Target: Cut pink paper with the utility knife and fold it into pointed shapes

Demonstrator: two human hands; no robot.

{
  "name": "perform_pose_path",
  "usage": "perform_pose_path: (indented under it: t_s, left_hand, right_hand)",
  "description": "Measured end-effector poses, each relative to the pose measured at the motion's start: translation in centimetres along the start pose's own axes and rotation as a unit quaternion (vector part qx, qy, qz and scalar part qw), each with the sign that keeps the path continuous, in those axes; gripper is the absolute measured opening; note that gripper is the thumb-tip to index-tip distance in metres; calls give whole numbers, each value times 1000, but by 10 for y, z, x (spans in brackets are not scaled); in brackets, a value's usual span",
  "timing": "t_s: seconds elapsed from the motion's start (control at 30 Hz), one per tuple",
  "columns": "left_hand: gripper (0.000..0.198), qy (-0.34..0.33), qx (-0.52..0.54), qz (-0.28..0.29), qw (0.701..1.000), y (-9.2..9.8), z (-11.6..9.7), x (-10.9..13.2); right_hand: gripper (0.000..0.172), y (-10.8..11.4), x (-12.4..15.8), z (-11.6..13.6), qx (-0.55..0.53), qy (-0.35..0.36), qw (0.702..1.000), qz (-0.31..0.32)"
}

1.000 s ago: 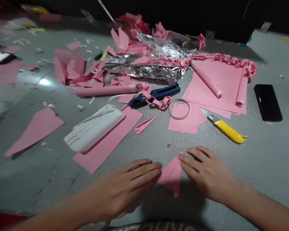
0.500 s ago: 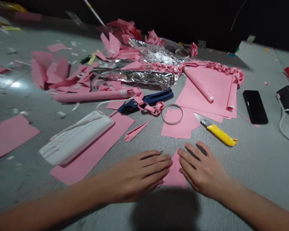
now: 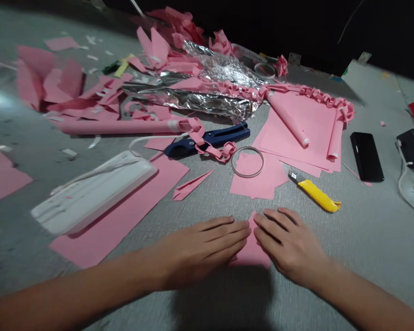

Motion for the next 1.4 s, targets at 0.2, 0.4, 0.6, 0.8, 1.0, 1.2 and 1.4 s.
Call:
perform_pose_path:
  t_s: [0.2, 0.4, 0.6, 0.8, 1.0, 1.2, 1.4]
  left_hand:
    - [31, 6, 9, 3, 1000, 4, -2, 1]
    - [34, 5, 0, 31, 999, 1, -7, 12]
    - [36, 39, 49, 13, 998, -2, -7, 18]
    - [31, -15, 100, 25, 995, 7, 0, 18]
    - [24, -62, 92, 58, 992, 15, 6, 12]
    - [24, -81, 67, 27, 994, 17, 7, 7]
    - [26, -82, 79, 12, 993, 18, 7, 7]
  right_hand:
    - [40, -1, 2, 0, -15, 17, 1000, 18]
    - [36, -3, 2, -3, -33, 24, 999, 34]
    - [33, 0, 0, -2, -34, 16, 999, 22]
    - [35, -2, 2, -1, -33, 15, 999, 29]
    - [37, -4, 2, -1, -27, 13, 999, 15]
    - [31, -1, -3, -3, -13, -11, 1000, -4]
    - [29, -2, -4, -3, -23, -9, 1000, 5]
Point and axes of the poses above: each hand's wrist, its own x-axis away from the middle knuckle, its own y-axis out of the back of the hand, z = x × y, the point moved 3 cm from there along -x, towards the middle knuckle, and after that the axes turned 7 degrees about -z, right-handed, at the moved point
